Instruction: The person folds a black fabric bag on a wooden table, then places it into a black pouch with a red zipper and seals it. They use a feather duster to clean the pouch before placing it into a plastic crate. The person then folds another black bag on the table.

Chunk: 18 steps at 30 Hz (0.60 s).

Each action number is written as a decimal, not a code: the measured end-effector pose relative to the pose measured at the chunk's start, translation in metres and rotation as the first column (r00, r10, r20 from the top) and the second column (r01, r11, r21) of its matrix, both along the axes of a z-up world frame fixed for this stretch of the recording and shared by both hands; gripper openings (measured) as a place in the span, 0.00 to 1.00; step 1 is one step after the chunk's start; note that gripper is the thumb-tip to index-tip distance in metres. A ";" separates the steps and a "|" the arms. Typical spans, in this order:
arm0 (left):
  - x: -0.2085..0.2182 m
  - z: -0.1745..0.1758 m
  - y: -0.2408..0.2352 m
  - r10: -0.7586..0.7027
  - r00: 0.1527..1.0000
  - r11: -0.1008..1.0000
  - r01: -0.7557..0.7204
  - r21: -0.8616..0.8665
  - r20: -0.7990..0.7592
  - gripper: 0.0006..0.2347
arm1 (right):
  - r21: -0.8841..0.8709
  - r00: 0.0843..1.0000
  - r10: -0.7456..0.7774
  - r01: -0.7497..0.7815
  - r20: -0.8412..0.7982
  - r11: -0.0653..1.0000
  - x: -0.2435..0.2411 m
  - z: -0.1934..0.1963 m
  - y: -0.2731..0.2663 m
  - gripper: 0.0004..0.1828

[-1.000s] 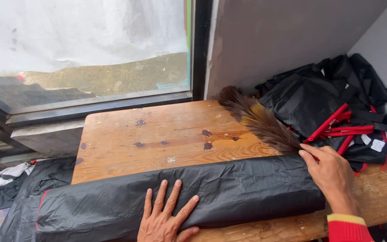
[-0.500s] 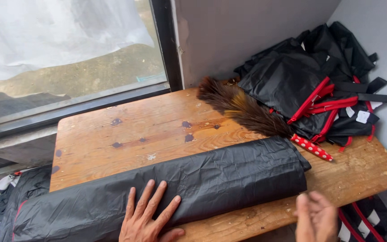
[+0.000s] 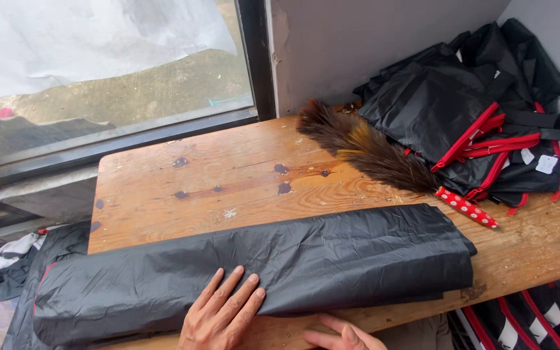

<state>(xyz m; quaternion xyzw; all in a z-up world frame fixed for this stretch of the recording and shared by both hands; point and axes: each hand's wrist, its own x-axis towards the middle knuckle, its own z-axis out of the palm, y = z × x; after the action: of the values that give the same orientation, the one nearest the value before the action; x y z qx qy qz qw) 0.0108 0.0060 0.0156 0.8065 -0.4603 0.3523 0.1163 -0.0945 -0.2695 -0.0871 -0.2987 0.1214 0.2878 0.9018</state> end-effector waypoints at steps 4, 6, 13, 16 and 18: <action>-0.002 0.002 0.006 -0.019 0.999 1.000 0.018 -0.013 -0.045 0.14 | 0.408 0.989 -0.020 -0.042 0.146 0.912 0.007 -0.029 0.011 0.32; -0.003 0.001 0.006 -0.018 0.999 1.000 0.017 -0.019 -0.045 0.13 | 0.217 0.946 -0.079 0.153 -0.315 0.964 0.022 0.015 0.018 0.36; -0.003 0.000 0.010 -0.054 0.990 0.996 0.044 -0.080 -0.128 0.10 | -0.506 0.475 -0.762 0.570 -0.440 0.648 0.060 0.114 0.023 0.23; -0.002 -0.004 0.013 -0.042 0.983 0.998 0.035 -0.044 -0.179 0.19 | -0.529 0.493 -0.787 0.584 -0.372 0.616 0.061 0.124 0.028 0.20; -0.004 -0.004 0.010 -0.016 0.985 0.999 0.009 -0.038 -0.172 0.21 | -0.551 0.497 -0.814 0.606 -0.302 0.574 0.060 0.130 0.030 0.18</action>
<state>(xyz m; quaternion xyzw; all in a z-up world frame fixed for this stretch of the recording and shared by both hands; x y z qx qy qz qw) 0.0072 0.0162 0.0117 0.8288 -0.4469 0.2888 0.1727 -0.0344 -0.2395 0.0427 -0.2938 0.5294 -0.0777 0.7921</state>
